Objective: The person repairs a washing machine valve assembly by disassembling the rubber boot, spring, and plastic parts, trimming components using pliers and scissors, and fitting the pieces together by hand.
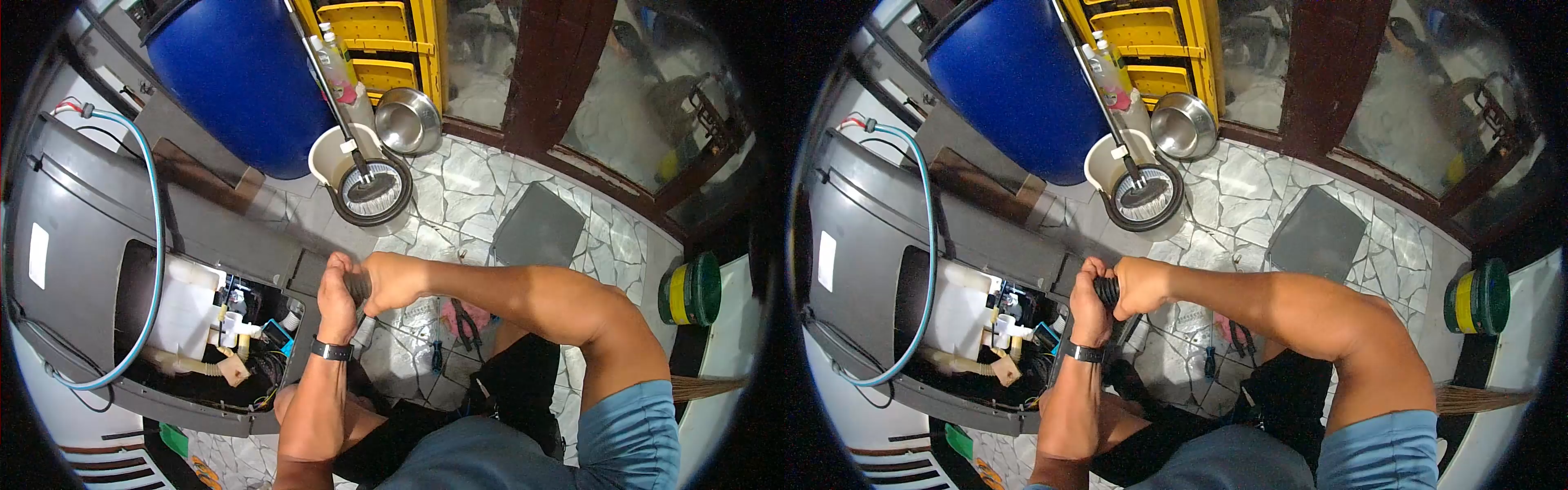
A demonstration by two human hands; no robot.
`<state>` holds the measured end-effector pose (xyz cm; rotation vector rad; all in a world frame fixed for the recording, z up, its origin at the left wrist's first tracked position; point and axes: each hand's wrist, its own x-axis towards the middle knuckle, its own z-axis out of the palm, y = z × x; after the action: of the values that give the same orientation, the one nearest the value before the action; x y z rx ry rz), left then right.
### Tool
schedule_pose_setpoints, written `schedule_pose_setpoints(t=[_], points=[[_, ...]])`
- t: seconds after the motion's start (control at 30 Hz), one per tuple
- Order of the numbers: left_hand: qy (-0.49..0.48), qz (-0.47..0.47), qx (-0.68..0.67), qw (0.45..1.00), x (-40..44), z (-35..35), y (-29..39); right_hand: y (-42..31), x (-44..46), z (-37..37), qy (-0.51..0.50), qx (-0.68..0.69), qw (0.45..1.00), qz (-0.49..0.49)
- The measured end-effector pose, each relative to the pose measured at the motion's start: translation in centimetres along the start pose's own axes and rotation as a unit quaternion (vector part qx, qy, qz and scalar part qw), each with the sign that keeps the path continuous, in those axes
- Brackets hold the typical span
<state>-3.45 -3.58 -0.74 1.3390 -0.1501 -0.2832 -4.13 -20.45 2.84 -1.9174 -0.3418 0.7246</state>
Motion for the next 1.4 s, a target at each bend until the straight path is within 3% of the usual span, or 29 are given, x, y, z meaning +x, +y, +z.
schedule_pose_setpoints(t=[0.03,0.1,0.17,0.2,0.3,0.43,0.5,0.53,0.57,0.63,0.73,0.77,0.8,0.83,0.9,0.97,1.03,1.07,1.1,1.23,1.3,1.33,1.4], points=[[-0.015,-0.025,-0.014,0.999,0.0,-0.2,-0.3,0.0,-0.1,0.3,0.0,0.002,1.0,0.0],[0.003,-0.002,0.035,0.999,0.1,-0.5,-0.7,-0.1,-0.3,0.8,0.088,-0.121,0.989,-0.012],[0.058,0.09,0.266,0.958,-0.3,0.3,0.6,-1.7,-0.9,0.8,0.125,-0.178,0.976,0.0],[0.065,0.146,0.292,0.943,-0.4,0.7,1.0,-2.4,-1.1,0.7,0.163,-0.237,0.958,0.011],[0.118,0.172,0.374,0.904,0.5,0.2,-0.3,-2.6,-0.8,1.5,0.258,-0.329,0.908,-0.032],[0.12,0.081,0.292,0.945,2.2,-1.2,-2.1,-2.5,-0.6,1.8,0.302,-0.357,0.881,-0.068],[0.144,0.023,0.262,0.954,2.0,-0.6,-1.0,-2.6,-0.6,1.8,0.301,-0.296,0.906,-0.028],[0.144,0.103,0.34,0.924,1.7,-0.2,-0.3,-2.8,-0.8,1.9,0.304,-0.296,0.905,-0.028],[0.142,0.106,0.339,0.924,1.7,0.3,0.3,-2.9,-0.9,1.8,0.296,-0.27,0.916,-0.013],[0.117,0.193,0.46,0.859,1.1,0.6,1.0,-2.9,-1.0,2.2,0.285,-0.235,0.929,0.003],[0.055,0.224,0.468,0.853,1.3,0.2,0.1,-1.4,-1.3,1.2,0.273,-0.202,0.941,0.012],[0.019,0.257,0.461,0.849,1.4,0.7,-0.3,-0.2,-1.2,0.6,0.198,-0.175,0.964,0.023],[0.011,0.253,0.458,0.852,1.0,1.1,-0.5,0.8,-1.2,0.5,0.122,-0.144,0.982,0.034],[-0.011,0.236,0.41,0.881,0.6,1.9,0.1,1.8,-1.2,0.4,0.123,-0.146,0.981,0.039],[-0.018,0.227,0.358,0.905,0.3,2.4,0.8,2.8,-0.8,0.2,0.019,0.036,0.997,-0.065],[-0.017,0.244,0.282,0.928,-0.8,2.3,0.6,2.2,-2.0,0.7,0.037,0.038,0.996,-0.073],[0.016,0.25,0.273,0.929,-1.8,1.9,0.1,0.7,-2.9,0.8,0.01,0.242,0.969,0.041],[0.041,0.254,0.292,0.921,-2.4,2.6,0.4,1.2,-2.3,0.7,-0.009,0.298,0.954,0.025],[0.064,0.259,0.31,0.912,-2.7,2.9,0.6,1.7,-2.0,0.9,-0.014,0.294,0.955,0.02],[0.0,0.213,0.372,0.903,-2.4,1.8,1.3,1.9,-2.2,1.2,-0.043,0.344,0.936,0.056],[-0.017,0.219,0.374,0.901,-2.5,1.9,1.9,2.1,-2.0,1.3,-0.02,0.222,0.975,0.021],[-0.033,0.224,0.373,0.9,-2.6,2.1,2.2,2.2,-2.0,1.4,-0.015,0.226,0.974,0.02],[-0.038,0.218,0.369,0.902,-2.8,2.6,2.9,2.2,-1.6,1.5,0.031,0.049,0.994,-0.088]])
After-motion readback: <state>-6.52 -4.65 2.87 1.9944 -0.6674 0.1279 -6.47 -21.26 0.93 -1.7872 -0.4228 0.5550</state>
